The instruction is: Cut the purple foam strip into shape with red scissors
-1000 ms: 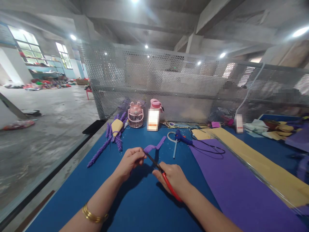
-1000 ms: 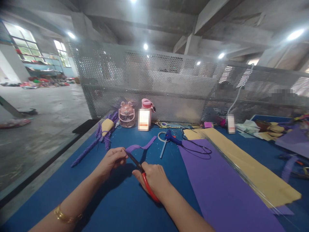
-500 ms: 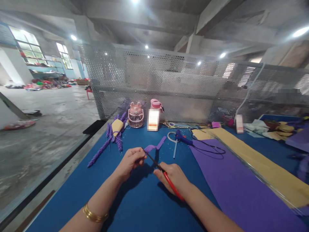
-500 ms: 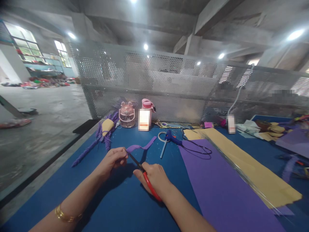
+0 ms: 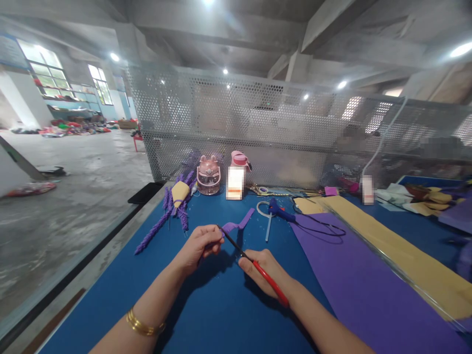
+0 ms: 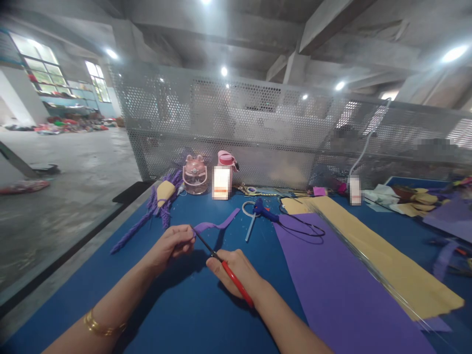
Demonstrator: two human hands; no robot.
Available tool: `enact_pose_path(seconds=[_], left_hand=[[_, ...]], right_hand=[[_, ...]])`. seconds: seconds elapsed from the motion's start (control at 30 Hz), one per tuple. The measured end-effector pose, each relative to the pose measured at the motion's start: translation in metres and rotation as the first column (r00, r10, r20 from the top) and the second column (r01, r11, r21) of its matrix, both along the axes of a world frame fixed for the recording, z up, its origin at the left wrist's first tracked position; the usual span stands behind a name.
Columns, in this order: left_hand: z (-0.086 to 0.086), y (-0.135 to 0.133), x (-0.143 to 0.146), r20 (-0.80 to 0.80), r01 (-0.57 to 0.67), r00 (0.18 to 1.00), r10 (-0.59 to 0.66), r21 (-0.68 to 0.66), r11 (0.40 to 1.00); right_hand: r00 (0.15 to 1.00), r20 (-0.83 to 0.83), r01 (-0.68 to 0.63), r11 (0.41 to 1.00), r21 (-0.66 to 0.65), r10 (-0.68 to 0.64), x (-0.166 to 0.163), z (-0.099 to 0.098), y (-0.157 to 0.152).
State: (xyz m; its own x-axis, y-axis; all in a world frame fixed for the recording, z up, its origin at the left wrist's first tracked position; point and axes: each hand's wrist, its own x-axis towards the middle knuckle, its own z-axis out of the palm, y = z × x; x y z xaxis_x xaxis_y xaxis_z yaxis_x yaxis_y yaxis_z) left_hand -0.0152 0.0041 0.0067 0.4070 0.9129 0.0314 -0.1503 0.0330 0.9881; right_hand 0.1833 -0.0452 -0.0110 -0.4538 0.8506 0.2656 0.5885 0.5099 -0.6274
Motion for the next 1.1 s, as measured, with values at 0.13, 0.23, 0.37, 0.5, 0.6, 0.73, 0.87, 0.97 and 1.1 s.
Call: enact_pose_path(seconds=[0.13, 0.23, 0.37, 0.5, 0.6, 0.73, 0.87, 0.97, 1.1], left_hand=[[-0.0004, 0.0009, -0.0012, -0.016, 0.013, 1.0, -0.012, 0.014, 1.0], [0.001, 0.0005, -0.0017, -0.021, 0.014, 1.0, -0.014, 0.013, 1.0], [0.0021, -0.0002, -0.0016, 0.007, 0.028, 1.0, -0.028, -0.025, 0.999], [-0.0003, 0.0003, -0.001, 0.07, 0.041, 0.997, -0.038, -0.052, 0.998], [-0.0024, 0.001, -0.0004, 0.081, 0.031, 0.996, -0.026, -0.062, 0.998], [-0.0029, 0.0007, 0.0018, 0.076, 0.01, 0.997, -0.004, -0.079, 0.997], [-0.0011, -0.0018, 0.0052, 0.105, -0.02, 0.994, 0.03, -0.101, 0.995], [0.0, -0.0033, 0.0066, 0.109, -0.03, 0.993, 0.042, -0.108, 0.994], [-0.0007, -0.0028, 0.0054, 0.071, -0.038, 0.997, 0.042, -0.055, 0.998]], right_hand=[[1.0, 0.013, 0.007, 1.0, 0.006, -0.007, -0.0002, 0.001, -0.0007], [0.999, 0.043, 0.02, 0.999, 0.035, -0.021, -0.0009, 0.0029, -0.0019], [0.988, 0.133, 0.065, 0.993, 0.093, -0.078, -0.0034, 0.0059, -0.0042], [0.954, 0.242, 0.132, 0.973, 0.188, -0.176, -0.0056, 0.0051, -0.0052], [0.932, 0.287, 0.151, 0.957, 0.246, -0.221, -0.006, 0.0027, -0.0049], [0.923, 0.306, 0.148, 0.951, 0.27, -0.231, -0.0067, 0.0013, -0.0043], [0.917, 0.315, 0.16, 0.948, 0.275, -0.246, -0.0081, 0.0011, -0.0042], [0.916, 0.315, 0.16, 0.948, 0.275, -0.246, -0.008, -0.0001, -0.0041], [0.933, 0.284, 0.141, 0.95, 0.279, -0.221, -0.006, -0.0011, -0.0038]])
